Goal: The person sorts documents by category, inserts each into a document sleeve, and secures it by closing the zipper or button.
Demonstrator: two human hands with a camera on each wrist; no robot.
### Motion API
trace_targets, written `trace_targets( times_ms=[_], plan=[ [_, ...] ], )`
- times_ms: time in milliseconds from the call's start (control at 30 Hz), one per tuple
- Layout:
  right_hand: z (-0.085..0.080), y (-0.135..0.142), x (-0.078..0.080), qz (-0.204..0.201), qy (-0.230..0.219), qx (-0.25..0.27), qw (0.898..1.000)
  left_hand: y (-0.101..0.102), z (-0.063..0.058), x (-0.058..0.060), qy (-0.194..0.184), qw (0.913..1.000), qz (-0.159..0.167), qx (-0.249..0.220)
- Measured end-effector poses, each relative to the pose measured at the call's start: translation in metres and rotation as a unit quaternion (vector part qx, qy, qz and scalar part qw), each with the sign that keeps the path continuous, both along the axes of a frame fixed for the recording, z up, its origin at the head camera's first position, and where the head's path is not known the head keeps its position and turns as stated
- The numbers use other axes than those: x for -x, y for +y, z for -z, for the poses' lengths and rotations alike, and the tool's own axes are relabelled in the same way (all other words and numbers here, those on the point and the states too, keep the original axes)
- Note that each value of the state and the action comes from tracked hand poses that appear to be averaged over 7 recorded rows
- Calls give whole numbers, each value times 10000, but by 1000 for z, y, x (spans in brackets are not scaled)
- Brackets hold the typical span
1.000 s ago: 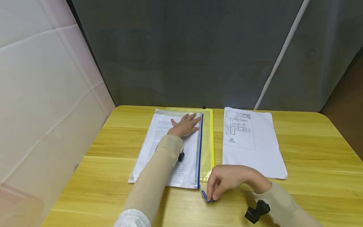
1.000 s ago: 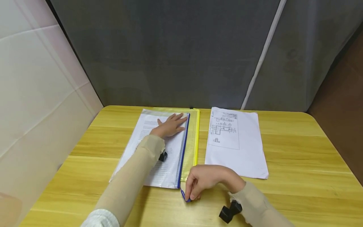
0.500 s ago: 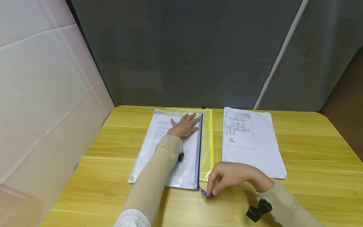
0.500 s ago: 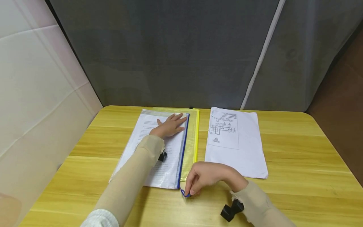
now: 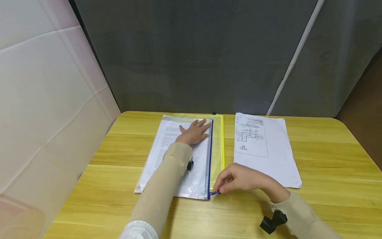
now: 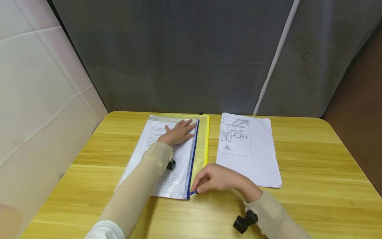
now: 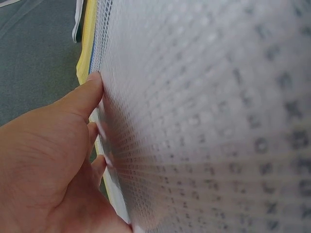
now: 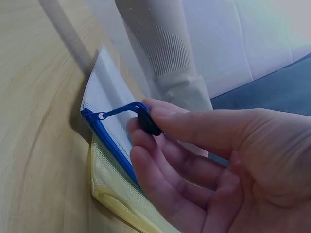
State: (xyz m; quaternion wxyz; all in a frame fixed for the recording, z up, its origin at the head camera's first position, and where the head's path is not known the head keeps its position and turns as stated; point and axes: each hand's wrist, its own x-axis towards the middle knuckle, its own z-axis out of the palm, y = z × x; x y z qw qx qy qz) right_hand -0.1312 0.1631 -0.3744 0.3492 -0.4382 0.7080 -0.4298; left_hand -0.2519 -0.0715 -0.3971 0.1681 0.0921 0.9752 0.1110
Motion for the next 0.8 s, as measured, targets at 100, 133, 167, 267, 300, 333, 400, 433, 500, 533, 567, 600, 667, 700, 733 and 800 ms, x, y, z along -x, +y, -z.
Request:
trace_targets(
  times_ms=[100, 133, 167, 267, 300, 333, 400, 433, 500, 533, 567, 600, 667, 700, 733, 800],
  plan=[
    [-1, 0, 1, 165, 132, 6, 9998, 0, 0, 0, -5, 10000, 4, 8],
    [-1, 0, 1, 211, 156, 10, 9997, 0, 0, 0, -6, 10000, 8, 21],
    [-1, 0, 1, 259, 178, 6, 9995, 0, -1, 0, -5, 10000, 6, 34],
    [-1, 0, 1, 410, 219, -5, 9989, 1, -1, 0, -13, 10000, -4, 58],
    [0, 0, 1, 461, 215, -11, 9987, 1, -1, 0, -20, 10000, -12, 60],
    [0, 0, 2, 507, 179, -18, 9986, 1, -1, 0, -27, 10000, -21, 57],
    [1, 0, 2, 596, 78, -29, 9982, 1, -1, 0, -33, 10000, -26, 62],
    [1, 0, 2, 641, 10, -33, 9979, 1, -1, 0, -27, 10000, -21, 74],
    [3, 0, 3, 707, -130, -39, 9974, 1, -1, 0, -15, 10000, -12, 80],
    [4, 0, 3, 734, -182, -44, 9971, 1, -1, 0, -8, 10000, -6, 79],
    [4, 0, 3, 765, -219, -50, 9968, 1, -1, 0, -3, 10000, -1, 74],
    [5, 0, 3, 791, -253, -50, 9965, 1, -1, 0, -2, 10000, 7, 71],
    [6, 0, 4, 821, -286, -32, 9962, 1, -1, 0, -2, 10000, 15, 68],
    [6, 0, 4, 833, -298, -22, 9961, 1, -1, 0, -3, 10000, 17, 68],
    [6, 1, 5, 852, -332, -14, 9958, 1, 0, 0, -4, 10000, 21, 72],
    [7, 2, 5, 871, -391, 2, 9954, 0, 0, 0, -7, 10000, 27, 80]
  ],
)
